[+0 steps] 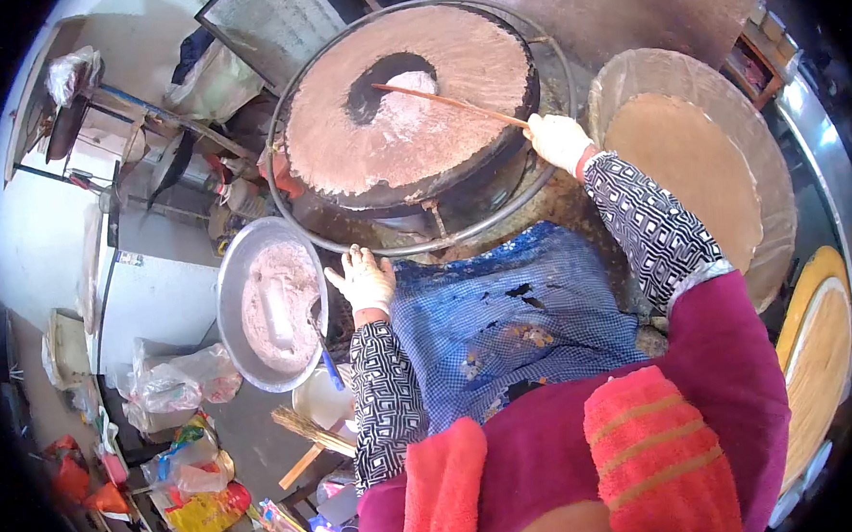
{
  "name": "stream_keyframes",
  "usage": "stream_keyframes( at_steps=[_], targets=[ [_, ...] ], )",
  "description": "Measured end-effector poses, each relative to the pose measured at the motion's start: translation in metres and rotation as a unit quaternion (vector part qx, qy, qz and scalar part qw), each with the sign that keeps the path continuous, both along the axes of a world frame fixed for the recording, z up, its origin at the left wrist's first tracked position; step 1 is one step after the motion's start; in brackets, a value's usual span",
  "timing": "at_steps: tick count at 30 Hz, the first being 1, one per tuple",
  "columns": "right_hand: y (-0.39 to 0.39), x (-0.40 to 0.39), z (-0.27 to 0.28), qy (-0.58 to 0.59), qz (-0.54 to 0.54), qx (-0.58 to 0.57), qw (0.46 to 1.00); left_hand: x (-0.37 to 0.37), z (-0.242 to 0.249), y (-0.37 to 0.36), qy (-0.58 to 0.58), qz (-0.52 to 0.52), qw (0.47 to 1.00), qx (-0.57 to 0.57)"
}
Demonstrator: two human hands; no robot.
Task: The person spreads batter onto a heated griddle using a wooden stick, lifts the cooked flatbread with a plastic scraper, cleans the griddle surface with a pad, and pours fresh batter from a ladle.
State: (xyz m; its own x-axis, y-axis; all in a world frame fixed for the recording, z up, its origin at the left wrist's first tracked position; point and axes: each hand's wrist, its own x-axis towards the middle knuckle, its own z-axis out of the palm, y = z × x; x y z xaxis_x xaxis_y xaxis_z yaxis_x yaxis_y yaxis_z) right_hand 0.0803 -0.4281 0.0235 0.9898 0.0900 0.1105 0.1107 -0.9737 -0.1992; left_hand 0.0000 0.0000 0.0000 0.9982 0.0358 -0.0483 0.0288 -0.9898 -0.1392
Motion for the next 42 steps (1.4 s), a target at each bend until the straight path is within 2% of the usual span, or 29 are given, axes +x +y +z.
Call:
stream_keyframes(
  at_steps=[3, 5, 7, 9, 10, 11, 12, 13, 14, 15, 17, 20, 23, 24, 28, 32, 33, 36, 40, 41, 42],
  targets=[
    [0.016, -0.013, 0.004, 0.001, 0.056, 0.015, 0.998, 0.016, -0.001, 0.010, -0.028, -0.003, 1.000, -0.001],
    [0.007, -0.010, -0.008, -0.010, 0.029, 0.009, 0.999, 0.023, -0.011, 0.021, -0.047, 0.000, 0.999, 0.006],
    [-0.001, 0.000, -0.018, -0.002, -0.054, 0.018, 0.998, 0.023, -0.002, 0.025, -0.025, 0.020, 0.999, 0.007],
    [0.008, -0.002, -0.020, -0.013, -0.026, 0.027, 0.999, 0.017, 0.001, 0.029, -0.028, 0.037, 0.999, 0.017],
    [0.017, -0.015, -0.005, -0.012, -0.008, 0.028, 0.999, 0.008, 0.011, 0.014, -0.035, 0.023, 0.999, 0.010],
    [0.021, -0.022, 0.006, -0.017, 0.008, 0.028, 0.999, -0.001, 0.006, 0.000, -0.132, -0.036, 0.990, -0.029],
    [0.021, -0.021, 0.004, -0.002, 0.011, 0.014, 1.000, -0.008, 0.010, -0.023, -0.176, -0.087, 0.977, -0.085],
    [0.012, -0.015, -0.012, 0.000, 0.026, -0.004, 1.000, -0.022, 0.032, -0.055, -0.133, -0.110, 0.978, -0.115],
    [0.004, -0.014, -0.017, -0.020, -0.005, -0.002, 1.000, -0.034, 0.029, -0.076, -0.146, -0.154, 0.966, -0.145],
    [0.000, -0.013, -0.020, -0.038, -0.034, 0.002, 0.999, -0.046, 0.034, -0.098, -0.081, -0.163, 0.971, -0.153],
    [0.003, -0.008, -0.013, -0.026, -0.031, 0.008, 0.999, -0.061, -0.006, -0.119, -0.094, -0.171, 0.977, -0.080],
    [0.015, -0.013, -0.005, -0.043, 0.019, -0.017, 0.999, -0.065, -0.012, -0.116, -0.077, -0.160, 0.982, -0.061],
    [0.028, -0.040, 0.008, 0.016, 0.081, -0.034, 0.996, -0.059, -0.027, -0.104, -0.095, -0.169, 0.981, -0.027],
    [0.020, -0.036, 0.001, 0.068, 0.053, -0.021, 0.996, -0.059, -0.024, -0.104, -0.090, -0.161, 0.983, -0.002],
    [-0.011, -0.005, -0.013, 0.001, -0.055, -0.017, 0.998, -0.057, -0.016, -0.090, -0.082, -0.156, 0.984, -0.007],
    [0.002, -0.010, -0.016, -0.014, 0.010, -0.053, 0.998, -0.051, -0.019, -0.075, -0.093, -0.131, 0.986, -0.054],
    [-0.005, -0.006, -0.020, 0.014, 0.005, -0.065, 0.998, -0.050, -0.015, -0.074, -0.111, -0.125, 0.985, -0.039],
    [-0.018, 0.005, -0.027, 0.000, -0.063, -0.056, 0.996, -0.045, -0.011, -0.060, -0.107, -0.106, 0.989, -0.008],
    [0.001, 0.003, -0.026, -0.069, 0.009, -0.047, 0.996, -0.033, 0.001, -0.042, -0.076, -0.071, 0.994, -0.017],
    [0.000, 0.004, -0.024, -0.013, 0.006, -0.064, 0.998, -0.031, 0.002, -0.039, -0.062, -0.057, 0.996, -0.020],
    [-0.010, 0.005, -0.029, -0.021, -0.016, -0.068, 0.997, -0.028, 0.002, -0.034, -0.048, -0.044, 0.998, -0.003]
  ],
)
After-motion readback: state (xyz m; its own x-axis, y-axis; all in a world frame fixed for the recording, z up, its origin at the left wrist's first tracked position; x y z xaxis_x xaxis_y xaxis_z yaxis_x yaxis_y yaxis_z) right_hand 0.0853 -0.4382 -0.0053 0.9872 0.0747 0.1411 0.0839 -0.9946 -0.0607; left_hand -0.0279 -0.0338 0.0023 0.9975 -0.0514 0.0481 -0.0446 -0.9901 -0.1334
